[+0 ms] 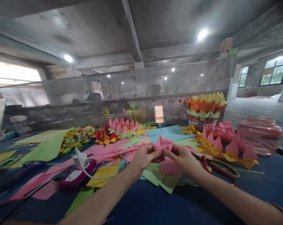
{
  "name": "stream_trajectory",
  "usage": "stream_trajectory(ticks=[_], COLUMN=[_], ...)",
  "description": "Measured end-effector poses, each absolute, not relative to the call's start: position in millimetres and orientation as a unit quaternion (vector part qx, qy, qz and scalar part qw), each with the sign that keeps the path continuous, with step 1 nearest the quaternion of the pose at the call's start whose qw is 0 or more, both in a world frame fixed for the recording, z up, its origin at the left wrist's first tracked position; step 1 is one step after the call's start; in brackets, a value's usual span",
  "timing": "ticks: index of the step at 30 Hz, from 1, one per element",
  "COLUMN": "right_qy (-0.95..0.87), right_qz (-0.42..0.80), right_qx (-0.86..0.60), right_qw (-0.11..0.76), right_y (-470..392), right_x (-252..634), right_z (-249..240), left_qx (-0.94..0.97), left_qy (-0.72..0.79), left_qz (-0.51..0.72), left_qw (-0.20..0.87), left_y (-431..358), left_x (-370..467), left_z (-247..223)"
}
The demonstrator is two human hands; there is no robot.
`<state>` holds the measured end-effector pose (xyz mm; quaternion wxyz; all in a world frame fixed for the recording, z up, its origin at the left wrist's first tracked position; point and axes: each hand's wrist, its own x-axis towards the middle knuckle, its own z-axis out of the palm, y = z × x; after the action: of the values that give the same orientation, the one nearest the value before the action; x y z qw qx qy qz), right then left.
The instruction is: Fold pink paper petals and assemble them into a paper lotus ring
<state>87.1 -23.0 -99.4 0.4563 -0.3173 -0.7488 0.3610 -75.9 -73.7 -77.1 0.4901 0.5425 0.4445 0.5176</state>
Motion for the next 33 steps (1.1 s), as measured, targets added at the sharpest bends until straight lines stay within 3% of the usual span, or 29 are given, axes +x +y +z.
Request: stream_trajectory(ticks=[8, 16, 23, 28, 33], right_qy=[-0.762, -0.780, -0.746, -0.744, -0.715], right_qz=[0.349, 0.329, 0.334, 0.324, 0.388], right_qx=[-0.322, -0.331, -0.303, -0.314, -0.302], right_qw=[0.440, 0.417, 0.489, 0.493, 0.497], right_y=[-21, -19, -15, -9, -15], right_x=[89, 87, 91, 93, 92], right_z=[-99, -102, -97, -97, -92], left_qx=[0.550, 0.544, 0.576, 0.594, 0.582], left_qy=[0.452, 0.435, 0.481, 0.493, 0.494], left_qz=[0.494, 0.546, 0.546, 0.541, 0.532], left_qw=[0.498, 0.466, 0.374, 0.333, 0.367], left_y=[-72, -68, -66, -64, -65], left_x=[-76, -80, -83, -85, -86], left_z=[-79, -78, -78, -78, -76])
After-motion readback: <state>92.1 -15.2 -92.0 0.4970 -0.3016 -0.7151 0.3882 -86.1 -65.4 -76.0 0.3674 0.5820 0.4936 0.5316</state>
